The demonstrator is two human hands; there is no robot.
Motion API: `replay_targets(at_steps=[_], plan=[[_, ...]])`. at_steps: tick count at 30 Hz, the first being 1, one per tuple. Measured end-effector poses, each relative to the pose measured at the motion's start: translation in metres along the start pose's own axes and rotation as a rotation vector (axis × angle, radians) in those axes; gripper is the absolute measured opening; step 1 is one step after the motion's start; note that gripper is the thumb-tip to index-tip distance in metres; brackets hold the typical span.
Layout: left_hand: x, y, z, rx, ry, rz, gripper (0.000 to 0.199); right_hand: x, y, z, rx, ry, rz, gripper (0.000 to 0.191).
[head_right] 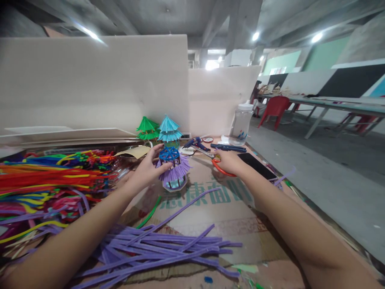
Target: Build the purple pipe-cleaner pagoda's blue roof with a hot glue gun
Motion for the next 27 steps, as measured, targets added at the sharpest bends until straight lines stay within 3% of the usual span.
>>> replay_targets(at_steps=[5, 9, 12, 15, 17, 22, 27], plan=[[0.001, 0.006, -0.003, 0.033, 0.041, -0.013, 0.082, 0.001, 0.002, -0.014, 0.019, 0.038, 0.057, 0.055], [0.001, -0.006, 0.002, 0.129, 0.064, -0.055, 0.083, 0.0, 0.008, -0.012, 0.074, 0.019, 0.105, 0.051], [-0.003, -0.035, 0.011, 0.33, -0.007, -0.272, 0.073, -0.002, 0.014, -0.002, 0.14, -0.048, 0.103, 0.037], [-0.014, -0.062, 0.015, 0.547, -0.111, -0.484, 0.044, -0.007, 0.03, 0.008, 0.246, -0.103, 0.113, 0.02], [-0.021, -0.07, 0.014, 0.63, -0.152, -0.559, 0.03, -0.012, 0.048, 0.009, 0.363, -0.118, 0.137, 0.024], [-0.029, -0.075, 0.006, 0.718, -0.191, -0.645, 0.023, -0.021, 0.083, -0.018, 0.704, -0.13, 0.151, 0.031], [-0.029, -0.073, 0.005, 0.728, -0.197, -0.669, 0.019, -0.022, 0.084, -0.052, 0.937, -0.112, 0.113, 0.04]])
Point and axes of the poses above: each hand's wrist, its own x-axis towards the middle knuckle, its own z-axis out of the back of the hand, y = z × x, the point moved 8 cm from there along x, towards the middle knuckle, and after that the axes turned 1 degree about x, right-handed, at the moved point
